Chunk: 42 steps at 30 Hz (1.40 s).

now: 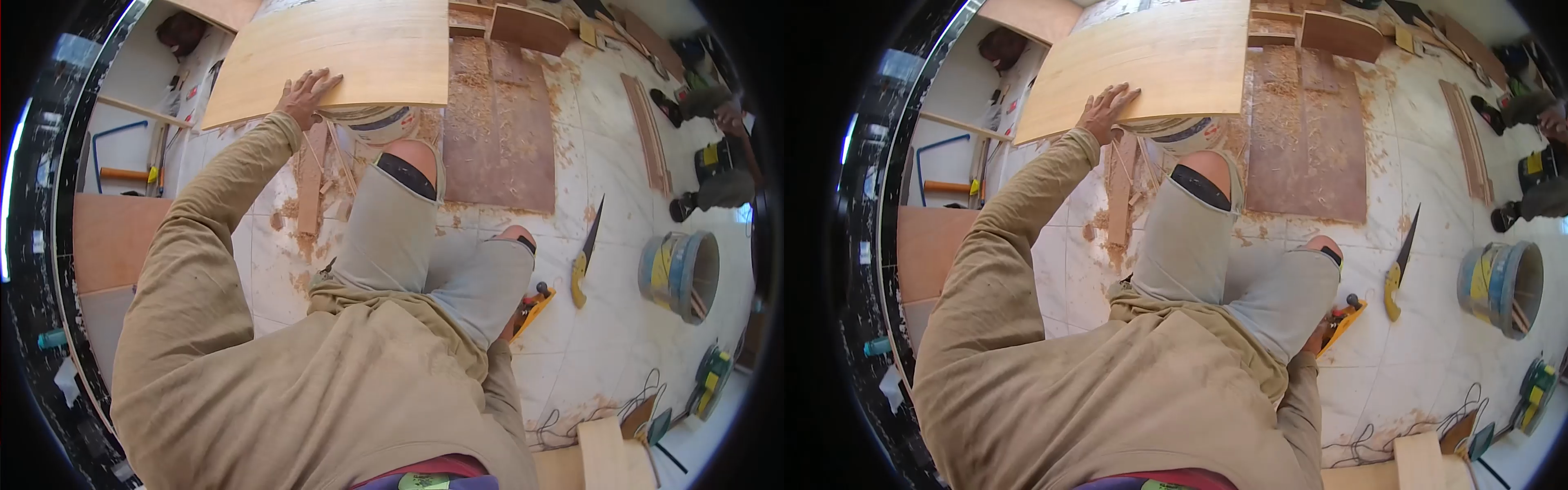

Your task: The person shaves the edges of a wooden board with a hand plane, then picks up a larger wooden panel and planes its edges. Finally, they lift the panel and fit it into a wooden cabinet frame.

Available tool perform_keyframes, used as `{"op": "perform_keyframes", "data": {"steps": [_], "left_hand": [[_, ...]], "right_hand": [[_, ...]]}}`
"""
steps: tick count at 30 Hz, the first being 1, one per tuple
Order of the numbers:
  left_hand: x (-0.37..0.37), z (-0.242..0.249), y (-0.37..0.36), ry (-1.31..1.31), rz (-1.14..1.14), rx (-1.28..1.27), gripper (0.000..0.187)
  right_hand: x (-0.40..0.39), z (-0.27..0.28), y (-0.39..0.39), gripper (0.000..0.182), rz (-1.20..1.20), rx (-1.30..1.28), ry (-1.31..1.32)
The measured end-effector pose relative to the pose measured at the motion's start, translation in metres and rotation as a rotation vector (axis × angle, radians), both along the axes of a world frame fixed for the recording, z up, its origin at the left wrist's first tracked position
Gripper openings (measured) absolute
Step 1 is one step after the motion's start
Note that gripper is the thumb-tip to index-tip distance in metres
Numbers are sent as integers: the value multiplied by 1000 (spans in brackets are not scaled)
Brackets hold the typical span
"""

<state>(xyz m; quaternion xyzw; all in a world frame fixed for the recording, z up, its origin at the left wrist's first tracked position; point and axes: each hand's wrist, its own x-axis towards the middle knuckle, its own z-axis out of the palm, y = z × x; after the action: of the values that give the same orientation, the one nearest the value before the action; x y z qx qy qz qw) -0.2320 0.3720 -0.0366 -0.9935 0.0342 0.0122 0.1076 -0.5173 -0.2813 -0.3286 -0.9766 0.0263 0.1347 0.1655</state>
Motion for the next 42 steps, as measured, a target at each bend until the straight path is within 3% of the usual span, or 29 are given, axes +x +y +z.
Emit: {"op": "perform_keyframes", "data": {"steps": [2, 6, 9, 10, 11, 12, 15, 17, 21, 24, 26, 28, 34, 37, 39, 42], "left_hand": [[7, -8, 27, -7, 108, 79, 98], [5, -6, 31, -84, 92, 60, 83], [16, 27, 64, -267, -31, -240, 69], [27, 56, 64, -434, -74, -421, 53], [38, 91, 63, -330, 96, -424, 51], [50, 127, 66, -237, 262, -417, 49], [76, 203, 67, -273, 401, -295, 53], [72, 242, 82, -431, 359, -382, 52], [-12, 364, 66, -423, 544, -476, 51], [-109, 455, 41, -443, 686, -559, 47], [-182, 501, 24, -585, 714, -736, 45], [-249, 567, -16, -509, 921, -782, 45], [-416, 596, -68, -516, 1001, -881, 43], [-448, 598, -74, -497, 1008, -949, 42], [-466, 580, -69, -510, 998, -985, 42], [-480, 578, -47, -590, 904, -1080, 42]], "right_hand": [[18, 3, 4, 14, 44, -37, 15], [37, 31, 10, 14, 125, -49, 41], [54, 73, 7, 15, 186, 1, 31], [61, 91, 2, 15, 195, 9, 47], [70, 111, -4, 15, 193, 17, 74], [86, 131, -8, 16, 182, 19, 101], [142, 199, -29, 20, 195, -60, 191], [175, 231, -52, 22, 115, 83, 127], [180, 334, -52, 22, -22, 334, 17], [136, 386, -41, 20, -375, 694, 390], [98, 438, -13, 18, -446, 718, 539], [73, 490, 10, 19, -315, 763, 527], [120, 696, 145, 19, -46, 955, 391], [175, 746, 231, 29, 420, 926, 107], [179, 837, 311, 51, 658, 756, 56], [206, 862, 413, 70, 1192, 491, -276]]}}
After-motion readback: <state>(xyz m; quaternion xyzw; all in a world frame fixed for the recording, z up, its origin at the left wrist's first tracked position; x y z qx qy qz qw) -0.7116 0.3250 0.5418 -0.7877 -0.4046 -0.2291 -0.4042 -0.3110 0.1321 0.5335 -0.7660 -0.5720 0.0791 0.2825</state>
